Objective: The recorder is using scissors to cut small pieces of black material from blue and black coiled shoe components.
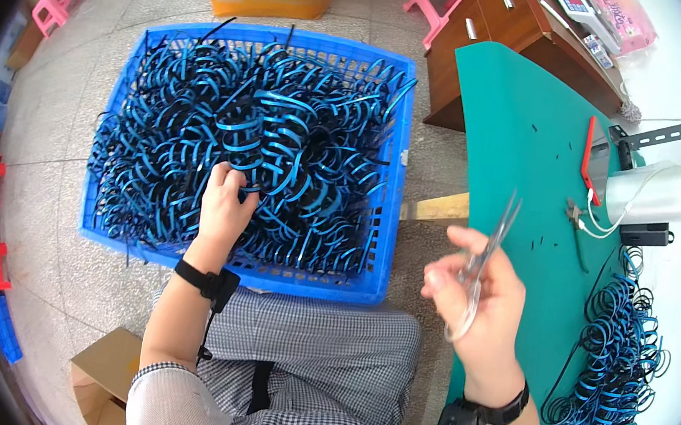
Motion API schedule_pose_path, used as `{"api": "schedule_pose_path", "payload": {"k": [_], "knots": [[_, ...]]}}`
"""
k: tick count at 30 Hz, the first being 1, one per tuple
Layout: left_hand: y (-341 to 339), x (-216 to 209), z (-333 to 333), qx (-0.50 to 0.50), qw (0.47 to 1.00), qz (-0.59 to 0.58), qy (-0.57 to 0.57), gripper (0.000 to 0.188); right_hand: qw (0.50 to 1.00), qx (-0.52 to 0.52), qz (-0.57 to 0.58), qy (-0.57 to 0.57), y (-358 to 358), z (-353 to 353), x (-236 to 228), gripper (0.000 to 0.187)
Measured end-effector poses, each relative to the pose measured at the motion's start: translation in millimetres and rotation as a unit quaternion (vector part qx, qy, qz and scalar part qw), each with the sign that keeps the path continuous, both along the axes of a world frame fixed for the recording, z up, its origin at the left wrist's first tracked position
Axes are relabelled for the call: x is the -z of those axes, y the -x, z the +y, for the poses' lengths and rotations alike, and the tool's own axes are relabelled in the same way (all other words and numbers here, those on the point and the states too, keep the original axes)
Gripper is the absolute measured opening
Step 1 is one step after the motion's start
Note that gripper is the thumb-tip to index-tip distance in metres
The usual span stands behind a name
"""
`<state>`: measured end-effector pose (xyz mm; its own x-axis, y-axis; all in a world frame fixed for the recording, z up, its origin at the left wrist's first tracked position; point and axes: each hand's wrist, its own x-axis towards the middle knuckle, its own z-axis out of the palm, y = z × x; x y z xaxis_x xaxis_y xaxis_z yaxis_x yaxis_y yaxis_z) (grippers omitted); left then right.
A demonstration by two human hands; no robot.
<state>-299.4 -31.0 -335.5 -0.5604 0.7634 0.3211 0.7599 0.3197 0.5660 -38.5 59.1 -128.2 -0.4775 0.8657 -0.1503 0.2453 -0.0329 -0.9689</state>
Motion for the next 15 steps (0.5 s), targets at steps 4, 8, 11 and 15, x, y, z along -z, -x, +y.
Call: {"api": "schedule_pose_path", "payload": {"k": [4,8,11,15], "knots": [[10,-10,-47,-0.049,0.998,0.028,0.005,0.022,0.999,-0.021,0.0,-0.043,2,-3,5,0.038],[32,25,-89,-0.085,0.978,0.082,0.172,0.025,0.996,-0.041,0.009,-0.083,4,-5,12,0.036],[30,42,-110,-0.083,0.949,0.023,0.303,0.037,0.997,-0.041,0.009,-0.071,6,-7,11,0.037],[21,42,-108,-0.084,0.951,-0.004,0.297,0.035,0.996,-0.046,0.012,-0.075,5,-6,15,0.037]]}}
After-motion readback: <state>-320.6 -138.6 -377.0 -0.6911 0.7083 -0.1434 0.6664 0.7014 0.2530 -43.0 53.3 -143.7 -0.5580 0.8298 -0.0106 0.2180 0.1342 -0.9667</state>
